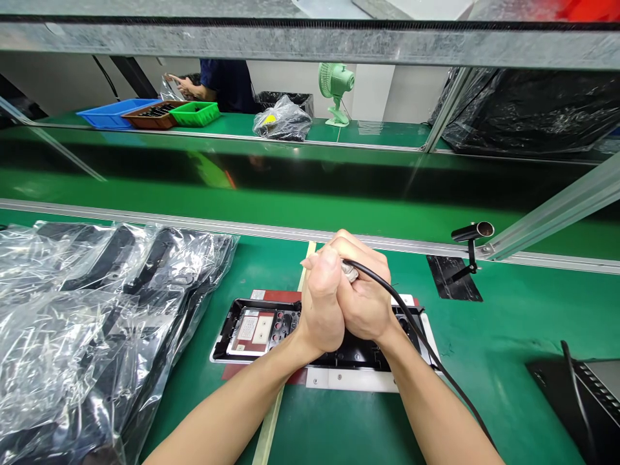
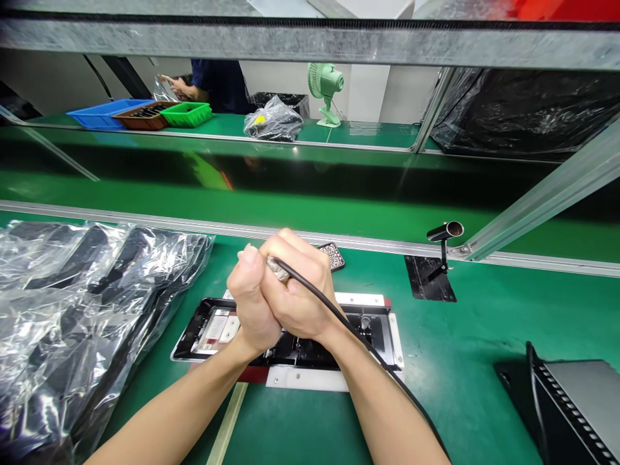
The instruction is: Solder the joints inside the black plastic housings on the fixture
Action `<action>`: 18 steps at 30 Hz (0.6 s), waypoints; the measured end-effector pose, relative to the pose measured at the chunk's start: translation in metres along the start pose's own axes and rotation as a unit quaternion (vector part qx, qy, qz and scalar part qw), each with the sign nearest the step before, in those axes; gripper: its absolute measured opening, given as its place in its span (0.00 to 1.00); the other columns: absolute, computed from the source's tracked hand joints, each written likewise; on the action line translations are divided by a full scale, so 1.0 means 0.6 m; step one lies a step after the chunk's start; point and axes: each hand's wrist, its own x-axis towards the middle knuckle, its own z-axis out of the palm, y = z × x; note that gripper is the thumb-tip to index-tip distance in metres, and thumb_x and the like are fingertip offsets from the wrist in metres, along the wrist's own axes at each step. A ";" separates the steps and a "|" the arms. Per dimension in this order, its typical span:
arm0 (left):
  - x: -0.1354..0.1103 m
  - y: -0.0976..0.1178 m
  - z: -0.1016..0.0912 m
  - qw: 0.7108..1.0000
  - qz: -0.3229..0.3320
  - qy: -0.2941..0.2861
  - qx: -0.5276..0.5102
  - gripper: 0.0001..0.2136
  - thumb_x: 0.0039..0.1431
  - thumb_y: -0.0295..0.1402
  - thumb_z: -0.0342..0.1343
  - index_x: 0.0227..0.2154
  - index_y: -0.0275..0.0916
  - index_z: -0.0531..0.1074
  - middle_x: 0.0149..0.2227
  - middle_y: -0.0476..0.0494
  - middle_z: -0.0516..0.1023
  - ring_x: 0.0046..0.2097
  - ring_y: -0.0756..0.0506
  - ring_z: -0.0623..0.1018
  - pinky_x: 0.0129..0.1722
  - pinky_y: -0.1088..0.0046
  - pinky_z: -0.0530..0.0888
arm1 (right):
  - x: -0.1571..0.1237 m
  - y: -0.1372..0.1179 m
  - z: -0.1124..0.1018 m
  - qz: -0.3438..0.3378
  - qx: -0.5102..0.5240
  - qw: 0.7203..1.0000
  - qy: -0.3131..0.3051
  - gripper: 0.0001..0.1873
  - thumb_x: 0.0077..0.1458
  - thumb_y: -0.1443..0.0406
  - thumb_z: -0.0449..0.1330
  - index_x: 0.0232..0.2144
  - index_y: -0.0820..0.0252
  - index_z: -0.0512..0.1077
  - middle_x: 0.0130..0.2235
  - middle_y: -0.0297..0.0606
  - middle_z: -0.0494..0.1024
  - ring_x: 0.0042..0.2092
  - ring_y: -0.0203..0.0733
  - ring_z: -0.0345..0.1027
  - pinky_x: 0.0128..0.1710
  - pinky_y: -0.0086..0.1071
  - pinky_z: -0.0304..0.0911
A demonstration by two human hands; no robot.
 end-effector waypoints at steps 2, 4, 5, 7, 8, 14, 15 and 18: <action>-0.001 -0.002 0.001 1.000 0.006 0.011 0.005 0.25 0.69 0.53 0.40 0.22 0.41 0.60 0.26 0.49 0.61 0.28 0.48 0.64 0.28 0.66 0.63 | 0.000 -0.001 0.000 -0.001 0.004 1.000 0.004 0.13 0.64 0.64 0.55 0.26 0.55 0.70 0.30 0.35 0.71 0.31 0.38 0.64 0.31 0.36 0.63; -0.002 -0.004 0.002 1.000 0.013 0.018 0.010 0.24 0.69 0.52 0.40 0.23 0.41 0.60 0.27 0.48 0.63 0.30 0.47 0.66 0.29 0.66 0.64 | 0.001 -0.002 0.000 -0.004 0.012 1.000 0.006 0.12 0.64 0.64 0.55 0.26 0.55 0.70 0.29 0.35 0.70 0.31 0.38 0.64 0.31 0.36 0.63; -0.002 -0.005 0.003 1.000 0.017 0.017 0.010 0.24 0.69 0.52 0.40 0.23 0.40 0.60 0.28 0.48 0.64 0.30 0.47 0.66 0.30 0.66 0.65 | 0.002 -0.003 0.000 -0.004 0.017 1.000 0.005 0.12 0.64 0.65 0.56 0.26 0.55 0.69 0.29 0.35 0.70 0.31 0.38 0.64 0.31 0.36 0.62; -0.001 -0.006 0.002 1.000 0.026 0.011 0.010 0.23 0.69 0.51 0.40 0.23 0.41 0.60 0.28 0.48 0.64 0.30 0.47 0.66 0.30 0.66 0.64 | 0.002 -0.003 0.000 -0.004 0.023 1.000 0.004 0.12 0.63 0.65 0.56 0.26 0.55 0.69 0.29 0.34 0.70 0.31 0.37 0.64 0.30 0.36 0.62; -0.001 -0.005 0.002 1.000 0.028 0.007 0.008 0.23 0.69 0.50 0.40 0.23 0.41 0.59 0.28 0.48 0.64 0.30 0.47 0.65 0.30 0.66 0.64 | 0.002 -0.003 0.000 -0.004 0.025 1.000 0.004 0.12 0.63 0.65 0.56 0.26 0.55 0.69 0.30 0.34 0.70 0.31 0.37 0.64 0.30 0.36 0.61; 0.002 0.000 0.001 1.000 0.024 -0.008 -0.007 0.21 0.71 0.47 0.40 0.23 0.41 0.58 0.27 0.49 0.62 0.28 0.48 0.62 0.29 0.68 0.63 | 0.000 -0.001 0.000 -0.008 0.017 1.000 0.007 0.12 0.63 0.65 0.56 0.26 0.55 0.69 0.29 0.34 0.69 0.31 0.38 0.64 0.31 0.36 0.62; 0.003 0.001 0.001 1.000 0.024 -0.010 -0.003 0.22 0.70 0.48 0.40 0.23 0.41 0.58 0.27 0.49 0.61 0.28 0.49 0.61 0.29 0.68 0.62 | 0.000 -0.001 0.000 -0.006 0.013 1.000 0.007 0.12 0.63 0.65 0.56 0.26 0.55 0.69 0.29 0.35 0.70 0.31 0.38 0.64 0.31 0.36 0.62; 0.004 0.005 0.000 1.000 0.019 -0.012 0.009 0.21 0.70 0.46 0.40 0.23 0.41 0.56 0.26 0.50 0.60 0.27 0.49 0.59 0.28 0.68 0.62 | 0.001 -0.002 -0.002 -0.008 0.011 1.000 0.007 0.12 0.63 0.64 0.56 0.26 0.55 0.69 0.29 0.35 0.70 0.31 0.38 0.63 0.30 0.37 0.63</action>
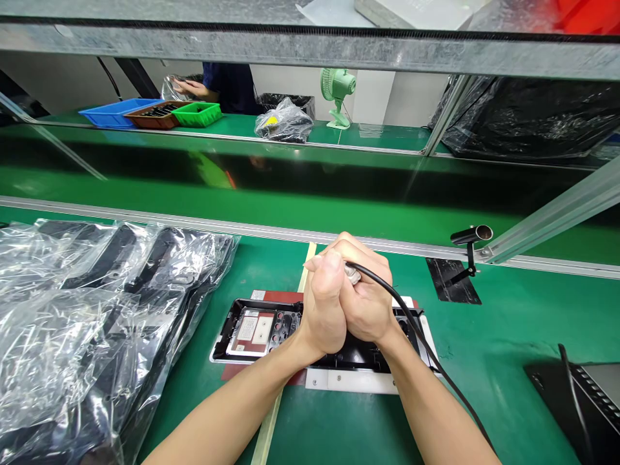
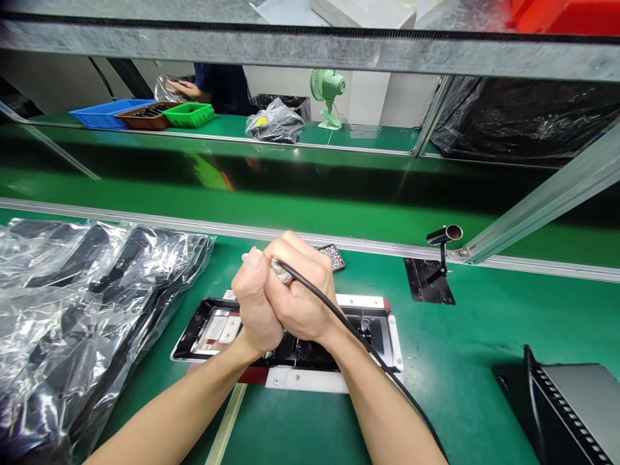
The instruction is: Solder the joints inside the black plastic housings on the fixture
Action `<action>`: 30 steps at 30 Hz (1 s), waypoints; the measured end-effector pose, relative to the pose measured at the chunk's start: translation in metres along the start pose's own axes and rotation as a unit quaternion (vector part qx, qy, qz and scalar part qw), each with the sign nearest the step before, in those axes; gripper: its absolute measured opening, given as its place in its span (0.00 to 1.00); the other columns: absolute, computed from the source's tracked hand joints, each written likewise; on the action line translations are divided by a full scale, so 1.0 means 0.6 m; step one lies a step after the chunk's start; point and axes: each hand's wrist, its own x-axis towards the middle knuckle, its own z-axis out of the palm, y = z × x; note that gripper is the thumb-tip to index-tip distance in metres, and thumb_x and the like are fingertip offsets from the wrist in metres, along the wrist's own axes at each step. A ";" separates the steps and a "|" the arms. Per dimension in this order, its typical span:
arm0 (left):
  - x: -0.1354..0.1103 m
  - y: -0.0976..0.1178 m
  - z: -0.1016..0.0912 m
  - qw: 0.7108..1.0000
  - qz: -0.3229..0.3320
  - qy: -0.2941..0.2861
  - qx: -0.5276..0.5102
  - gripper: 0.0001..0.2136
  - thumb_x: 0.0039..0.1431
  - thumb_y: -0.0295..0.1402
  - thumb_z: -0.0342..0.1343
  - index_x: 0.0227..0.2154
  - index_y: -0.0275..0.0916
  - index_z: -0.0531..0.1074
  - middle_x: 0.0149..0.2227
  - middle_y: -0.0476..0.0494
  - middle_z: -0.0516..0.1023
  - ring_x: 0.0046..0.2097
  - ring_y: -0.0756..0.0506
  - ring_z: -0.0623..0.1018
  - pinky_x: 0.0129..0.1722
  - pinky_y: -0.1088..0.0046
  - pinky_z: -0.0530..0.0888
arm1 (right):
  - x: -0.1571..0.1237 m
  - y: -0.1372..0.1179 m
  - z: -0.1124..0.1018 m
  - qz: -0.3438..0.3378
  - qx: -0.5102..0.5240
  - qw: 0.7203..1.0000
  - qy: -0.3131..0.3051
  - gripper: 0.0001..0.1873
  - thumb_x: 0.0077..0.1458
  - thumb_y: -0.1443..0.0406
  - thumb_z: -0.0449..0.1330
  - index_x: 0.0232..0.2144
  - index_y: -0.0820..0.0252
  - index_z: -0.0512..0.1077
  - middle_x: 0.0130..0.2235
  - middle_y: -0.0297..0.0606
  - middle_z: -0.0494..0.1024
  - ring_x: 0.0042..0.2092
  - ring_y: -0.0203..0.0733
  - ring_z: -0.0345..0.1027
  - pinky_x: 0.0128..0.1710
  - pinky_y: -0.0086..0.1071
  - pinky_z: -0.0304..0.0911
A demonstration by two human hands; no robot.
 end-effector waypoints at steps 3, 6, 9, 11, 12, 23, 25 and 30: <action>0.000 0.000 0.000 1.000 0.002 -0.004 0.002 0.19 0.71 0.42 0.39 0.23 0.41 0.55 0.25 0.50 0.58 0.27 0.49 0.58 0.28 0.68 0.61 | 0.001 -0.001 0.000 -0.004 0.005 1.000 0.002 0.13 0.63 0.64 0.55 0.26 0.55 0.70 0.28 0.35 0.69 0.30 0.38 0.63 0.30 0.37 0.63; 0.000 -0.002 0.000 1.000 0.009 0.002 -0.002 0.20 0.71 0.45 0.39 0.23 0.41 0.56 0.25 0.50 0.59 0.27 0.49 0.58 0.27 0.68 0.60 | 0.000 0.000 0.000 0.003 -0.002 1.000 0.000 0.13 0.64 0.64 0.55 0.26 0.55 0.70 0.29 0.35 0.70 0.31 0.39 0.63 0.30 0.37 0.62; -0.001 -0.004 0.001 1.000 0.017 0.008 -0.012 0.20 0.70 0.45 0.41 0.23 0.41 0.57 0.25 0.50 0.59 0.27 0.49 0.59 0.27 0.68 0.60 | -0.001 0.000 0.001 0.004 -0.002 1.000 0.000 0.13 0.64 0.64 0.55 0.26 0.55 0.70 0.29 0.35 0.70 0.31 0.39 0.63 0.30 0.37 0.63; -0.001 -0.004 0.000 1.000 0.016 0.004 -0.019 0.19 0.70 0.43 0.41 0.23 0.41 0.56 0.26 0.50 0.59 0.28 0.49 0.59 0.28 0.68 0.61 | -0.001 0.000 0.001 0.004 0.001 1.000 0.001 0.13 0.63 0.64 0.55 0.26 0.55 0.70 0.29 0.35 0.70 0.31 0.38 0.63 0.30 0.36 0.62; -0.001 -0.004 -0.001 1.000 0.013 0.000 -0.021 0.19 0.70 0.42 0.41 0.23 0.41 0.56 0.26 0.50 0.59 0.28 0.49 0.60 0.28 0.68 0.61 | -0.001 -0.001 0.000 0.003 0.003 1.000 0.001 0.13 0.63 0.64 0.55 0.26 0.55 0.70 0.29 0.35 0.70 0.31 0.38 0.63 0.30 0.36 0.62; -0.008 -0.009 -0.002 1.000 -0.009 0.011 -0.012 0.23 0.69 0.52 0.40 0.23 0.41 0.59 0.25 0.49 0.61 0.27 0.48 0.62 0.26 0.67 0.64 | -0.003 0.000 0.002 -0.006 -0.010 1.000 0.005 0.13 0.63 0.63 0.56 0.26 0.55 0.72 0.28 0.36 0.72 0.31 0.39 0.65 0.31 0.37 0.64; -0.013 -0.012 -0.002 0.999 -0.022 0.032 -0.035 0.22 0.69 0.50 0.41 0.23 0.42 0.59 0.24 0.50 0.61 0.26 0.49 0.62 0.26 0.68 0.66 | -0.003 -0.001 0.002 -0.005 -0.004 1.000 0.001 0.12 0.63 0.63 0.56 0.27 0.56 0.73 0.29 0.36 0.72 0.31 0.39 0.66 0.32 0.36 0.64; -0.008 -0.005 0.004 0.999 -0.003 -0.031 -0.044 0.23 0.70 0.49 0.40 0.26 0.40 0.67 0.32 0.45 0.72 0.36 0.44 0.74 0.39 0.64 0.73 | -0.004 -0.003 -0.003 -0.012 0.014 1.000 0.002 0.10 0.63 0.66 0.57 0.32 0.55 0.77 0.31 0.36 0.76 0.33 0.40 0.69 0.34 0.36 0.65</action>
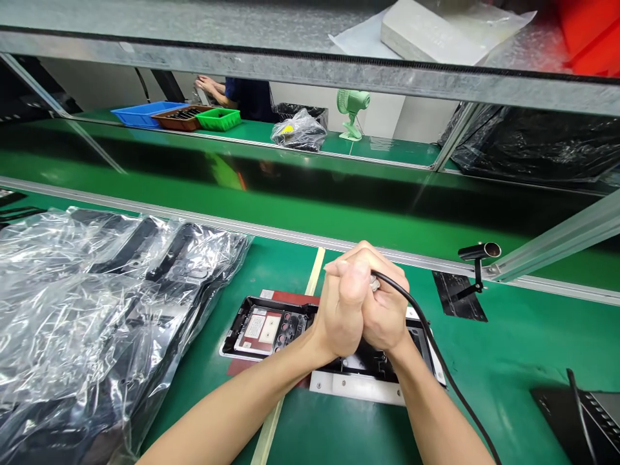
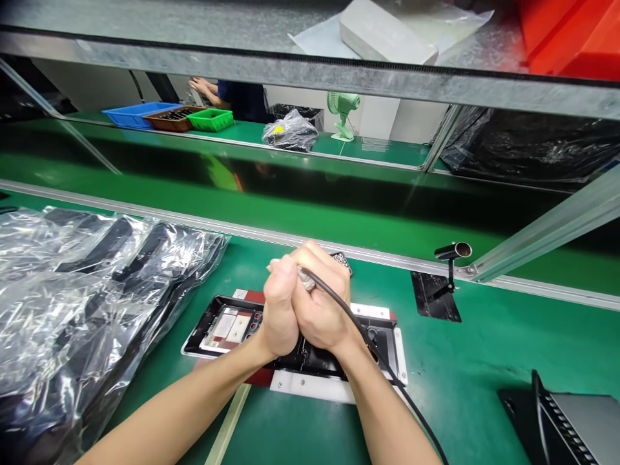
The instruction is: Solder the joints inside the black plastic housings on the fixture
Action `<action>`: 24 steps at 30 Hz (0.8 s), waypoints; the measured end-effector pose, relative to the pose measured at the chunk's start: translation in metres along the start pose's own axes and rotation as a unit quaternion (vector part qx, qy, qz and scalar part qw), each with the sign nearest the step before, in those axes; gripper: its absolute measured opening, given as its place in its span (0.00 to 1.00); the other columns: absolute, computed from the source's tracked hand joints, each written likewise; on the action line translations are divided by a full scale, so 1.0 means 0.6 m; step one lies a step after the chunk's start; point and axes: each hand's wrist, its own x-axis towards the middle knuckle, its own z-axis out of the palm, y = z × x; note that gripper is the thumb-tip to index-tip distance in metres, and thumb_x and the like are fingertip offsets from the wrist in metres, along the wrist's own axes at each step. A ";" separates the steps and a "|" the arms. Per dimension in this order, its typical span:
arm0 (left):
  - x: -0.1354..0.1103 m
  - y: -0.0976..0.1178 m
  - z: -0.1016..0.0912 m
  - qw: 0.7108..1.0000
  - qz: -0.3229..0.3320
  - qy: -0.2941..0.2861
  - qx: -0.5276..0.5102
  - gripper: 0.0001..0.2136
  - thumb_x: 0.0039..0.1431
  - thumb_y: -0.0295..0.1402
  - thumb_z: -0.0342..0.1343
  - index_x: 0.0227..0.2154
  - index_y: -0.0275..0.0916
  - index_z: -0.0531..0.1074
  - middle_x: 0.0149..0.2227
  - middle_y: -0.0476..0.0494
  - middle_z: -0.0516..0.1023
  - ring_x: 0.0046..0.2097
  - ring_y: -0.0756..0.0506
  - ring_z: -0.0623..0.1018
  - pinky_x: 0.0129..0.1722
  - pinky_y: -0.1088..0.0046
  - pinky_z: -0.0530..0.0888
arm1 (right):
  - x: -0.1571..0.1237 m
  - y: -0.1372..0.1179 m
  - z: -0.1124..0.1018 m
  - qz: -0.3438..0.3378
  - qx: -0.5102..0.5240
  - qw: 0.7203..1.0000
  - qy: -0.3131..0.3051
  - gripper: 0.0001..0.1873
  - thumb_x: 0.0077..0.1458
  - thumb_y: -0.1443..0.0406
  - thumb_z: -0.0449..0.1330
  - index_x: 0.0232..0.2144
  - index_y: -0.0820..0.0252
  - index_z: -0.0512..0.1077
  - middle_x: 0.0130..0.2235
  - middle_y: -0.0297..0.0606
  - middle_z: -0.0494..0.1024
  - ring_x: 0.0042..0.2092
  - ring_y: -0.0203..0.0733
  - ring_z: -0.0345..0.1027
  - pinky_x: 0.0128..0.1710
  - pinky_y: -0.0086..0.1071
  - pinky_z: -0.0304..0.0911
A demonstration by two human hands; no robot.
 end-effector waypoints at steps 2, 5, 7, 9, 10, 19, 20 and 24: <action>0.007 0.006 0.001 0.999 0.020 -0.031 -0.010 0.24 0.71 0.48 0.38 0.28 0.39 0.71 0.34 0.43 0.75 0.39 0.43 0.76 0.42 0.63 0.74 | 0.002 -0.001 -0.001 0.006 0.001 1.000 -0.002 0.11 0.64 0.67 0.56 0.33 0.55 0.78 0.32 0.36 0.77 0.34 0.39 0.70 0.35 0.36 0.65; 0.011 0.014 -0.005 0.999 0.020 -0.034 -0.014 0.25 0.71 0.49 0.39 0.29 0.38 0.73 0.34 0.43 0.76 0.39 0.43 0.76 0.43 0.63 0.74 | 0.005 -0.007 -0.001 0.012 -0.005 1.000 -0.013 0.11 0.64 0.66 0.56 0.34 0.54 0.78 0.37 0.37 0.79 0.39 0.41 0.72 0.38 0.37 0.67; 0.008 0.018 -0.015 0.999 0.008 -0.040 0.003 0.26 0.70 0.51 0.37 0.28 0.39 0.71 0.32 0.44 0.74 0.37 0.44 0.74 0.41 0.64 0.73 | 0.007 -0.014 -0.001 0.012 -0.022 0.999 -0.021 0.12 0.65 0.65 0.55 0.34 0.54 0.79 0.42 0.39 0.79 0.45 0.43 0.73 0.45 0.40 0.67; 0.003 0.023 -0.027 0.997 0.005 -0.068 0.040 0.29 0.69 0.54 0.32 0.26 0.40 0.68 0.29 0.44 0.72 0.33 0.44 0.72 0.38 0.64 0.72 | 0.009 -0.022 -0.001 0.018 -0.047 0.998 -0.033 0.13 0.66 0.64 0.55 0.34 0.53 0.79 0.48 0.39 0.77 0.52 0.46 0.70 0.51 0.44 0.66; 0.001 0.026 -0.033 0.994 0.011 -0.093 0.062 0.31 0.68 0.56 0.29 0.25 0.40 0.67 0.28 0.44 0.71 0.33 0.44 0.72 0.38 0.64 0.72 | 0.009 -0.026 -0.001 0.023 -0.060 0.997 -0.039 0.14 0.66 0.63 0.54 0.34 0.52 0.79 0.50 0.39 0.76 0.55 0.47 0.68 0.54 0.45 0.64; -0.023 0.011 -0.119 0.974 -0.047 -0.074 0.209 0.29 0.70 0.53 0.26 0.41 0.40 0.69 0.39 0.42 0.75 0.41 0.43 0.74 0.44 0.65 0.69 | -0.005 -0.027 -0.001 0.063 -0.021 0.998 0.010 0.17 0.67 0.62 0.52 0.27 0.57 0.74 0.34 0.38 0.78 0.42 0.44 0.74 0.45 0.41 0.69; -0.029 0.005 -0.131 0.965 -0.084 -0.062 0.240 0.26 0.72 0.50 0.29 0.39 0.40 0.68 0.35 0.45 0.74 0.37 0.45 0.73 0.40 0.67 0.68 | -0.008 -0.026 0.001 0.079 0.003 0.997 0.014 0.17 0.67 0.62 0.53 0.26 0.58 0.72 0.32 0.37 0.78 0.37 0.41 0.74 0.40 0.39 0.70; -0.053 -0.016 -0.172 0.919 -0.132 -0.094 0.360 0.15 0.69 0.46 0.47 0.33 0.41 0.68 0.28 0.51 0.72 0.34 0.47 0.71 0.36 0.69 0.64 | -0.016 -0.024 0.008 0.125 0.101 0.987 0.023 0.16 0.68 0.62 0.52 0.26 0.59 0.66 0.24 0.31 0.72 0.21 0.34 0.66 0.20 0.31 0.63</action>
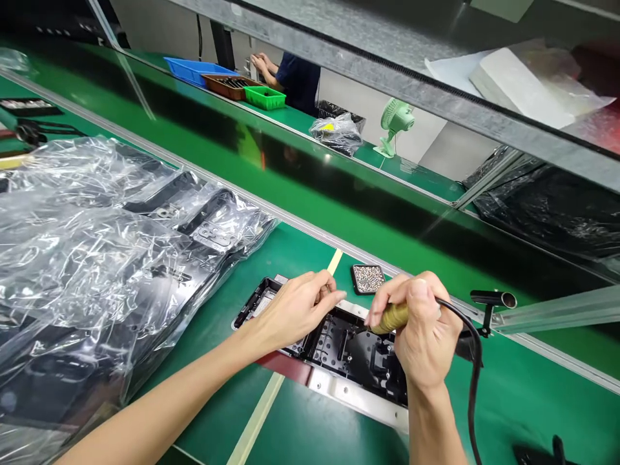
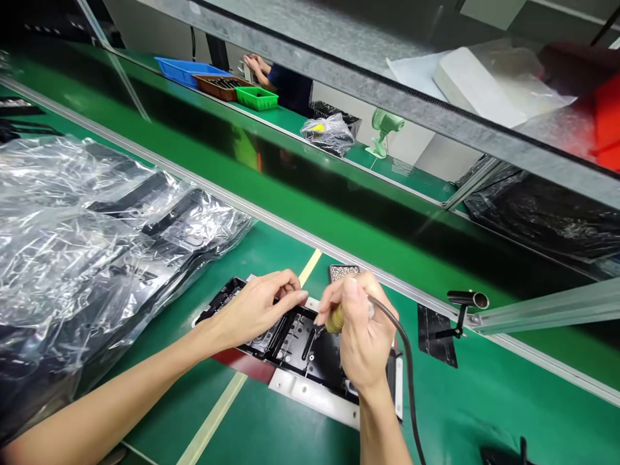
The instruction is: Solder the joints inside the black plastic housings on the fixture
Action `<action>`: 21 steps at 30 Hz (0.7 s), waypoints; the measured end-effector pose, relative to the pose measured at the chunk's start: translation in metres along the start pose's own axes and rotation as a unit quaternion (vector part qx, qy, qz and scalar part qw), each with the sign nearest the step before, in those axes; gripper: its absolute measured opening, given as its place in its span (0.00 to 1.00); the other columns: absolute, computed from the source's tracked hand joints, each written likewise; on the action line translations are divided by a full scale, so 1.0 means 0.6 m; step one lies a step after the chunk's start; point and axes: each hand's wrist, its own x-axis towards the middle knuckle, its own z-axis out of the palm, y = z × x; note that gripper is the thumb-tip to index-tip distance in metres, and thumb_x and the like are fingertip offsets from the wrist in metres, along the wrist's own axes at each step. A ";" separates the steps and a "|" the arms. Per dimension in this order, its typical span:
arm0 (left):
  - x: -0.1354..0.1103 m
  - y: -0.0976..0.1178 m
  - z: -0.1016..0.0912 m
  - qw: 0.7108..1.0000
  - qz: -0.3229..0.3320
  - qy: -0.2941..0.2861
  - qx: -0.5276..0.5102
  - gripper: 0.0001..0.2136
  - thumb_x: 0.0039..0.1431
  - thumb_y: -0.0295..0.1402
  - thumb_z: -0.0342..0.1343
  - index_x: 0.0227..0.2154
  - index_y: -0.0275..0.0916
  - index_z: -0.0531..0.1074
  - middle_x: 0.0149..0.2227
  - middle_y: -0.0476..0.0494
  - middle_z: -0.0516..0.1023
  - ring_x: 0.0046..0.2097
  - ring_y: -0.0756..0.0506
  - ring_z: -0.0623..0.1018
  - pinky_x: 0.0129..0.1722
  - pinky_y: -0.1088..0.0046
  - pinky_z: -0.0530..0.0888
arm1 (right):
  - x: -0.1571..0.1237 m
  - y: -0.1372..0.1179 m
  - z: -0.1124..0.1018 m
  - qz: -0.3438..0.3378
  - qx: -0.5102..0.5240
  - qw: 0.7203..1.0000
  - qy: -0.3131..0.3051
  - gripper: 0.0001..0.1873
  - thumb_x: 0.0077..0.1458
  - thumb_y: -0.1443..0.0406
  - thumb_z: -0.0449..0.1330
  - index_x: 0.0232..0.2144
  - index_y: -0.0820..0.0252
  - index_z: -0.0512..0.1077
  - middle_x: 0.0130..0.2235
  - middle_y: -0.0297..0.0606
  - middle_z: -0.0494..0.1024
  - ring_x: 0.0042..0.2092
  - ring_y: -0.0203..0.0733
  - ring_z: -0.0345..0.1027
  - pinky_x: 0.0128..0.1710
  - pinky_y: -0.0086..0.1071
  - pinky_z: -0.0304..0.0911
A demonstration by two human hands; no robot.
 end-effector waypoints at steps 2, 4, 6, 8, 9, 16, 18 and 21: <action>-0.007 -0.018 0.002 0.999 0.013 -0.018 0.026 0.12 0.66 0.44 0.53 0.34 0.41 0.70 0.29 0.51 0.73 0.36 0.46 0.72 0.37 0.70 0.65 | -0.001 0.002 0.005 0.004 0.031 0.999 0.017 0.17 0.68 0.62 0.52 0.26 0.58 0.64 0.20 0.28 0.67 0.18 0.32 0.61 0.16 0.28 0.59; -0.013 -0.033 0.007 0.999 0.023 -0.035 0.023 0.11 0.65 0.43 0.55 0.36 0.40 0.71 0.30 0.51 0.74 0.35 0.47 0.72 0.37 0.71 0.65 | -0.002 0.003 0.010 0.002 0.047 0.998 0.045 0.18 0.68 0.61 0.52 0.25 0.58 0.63 0.18 0.26 0.63 0.16 0.31 0.57 0.14 0.27 0.57; -0.018 -0.043 0.012 0.998 0.032 -0.053 0.019 0.11 0.66 0.43 0.56 0.36 0.40 0.71 0.30 0.52 0.74 0.33 0.48 0.73 0.35 0.72 0.65 | -0.002 0.002 0.016 -0.001 0.051 0.996 0.067 0.19 0.68 0.60 0.52 0.24 0.58 0.61 0.17 0.25 0.60 0.16 0.31 0.55 0.13 0.27 0.56; -0.022 -0.049 0.016 0.996 0.045 -0.075 0.033 0.10 0.65 0.42 0.56 0.35 0.40 0.72 0.30 0.52 0.74 0.32 0.49 0.73 0.34 0.72 0.65 | -0.003 0.000 0.021 -0.003 0.049 0.995 0.082 0.19 0.67 0.59 0.52 0.23 0.58 0.61 0.17 0.24 0.59 0.16 0.30 0.53 0.12 0.26 0.54; -0.024 -0.050 0.017 0.994 0.052 -0.084 0.045 0.10 0.65 0.42 0.57 0.34 0.40 0.72 0.30 0.52 0.75 0.32 0.49 0.74 0.34 0.72 0.65 | -0.003 -0.001 0.023 -0.003 0.046 0.995 0.087 0.20 0.67 0.60 0.52 0.23 0.58 0.60 0.16 0.24 0.58 0.15 0.30 0.53 0.12 0.26 0.54; -0.025 -0.052 0.024 0.985 0.076 -0.125 0.087 0.14 0.58 0.46 0.63 0.34 0.39 0.74 0.32 0.50 0.78 0.37 0.45 0.77 0.33 0.71 0.65 | 0.000 -0.003 0.032 0.002 0.040 0.993 0.114 0.20 0.65 0.59 0.53 0.21 0.57 0.60 0.14 0.23 0.56 0.14 0.30 0.48 0.10 0.25 0.50; -0.024 -0.053 0.025 0.983 0.085 -0.134 0.097 0.15 0.57 0.46 0.64 0.33 0.39 0.74 0.34 0.49 0.78 0.38 0.44 0.77 0.33 0.70 0.66 | 0.001 -0.004 0.033 0.002 0.040 0.992 0.116 0.20 0.64 0.58 0.53 0.21 0.57 0.60 0.14 0.23 0.56 0.13 0.30 0.47 0.09 0.25 0.50; -0.025 -0.056 0.027 0.981 0.092 -0.134 0.103 0.15 0.56 0.46 0.64 0.34 0.38 0.73 0.35 0.48 0.78 0.39 0.44 0.77 0.33 0.70 0.66 | 0.003 -0.005 0.034 0.012 0.038 0.991 0.126 0.20 0.63 0.58 0.53 0.20 0.57 0.59 0.13 0.23 0.56 0.12 0.30 0.46 0.09 0.25 0.49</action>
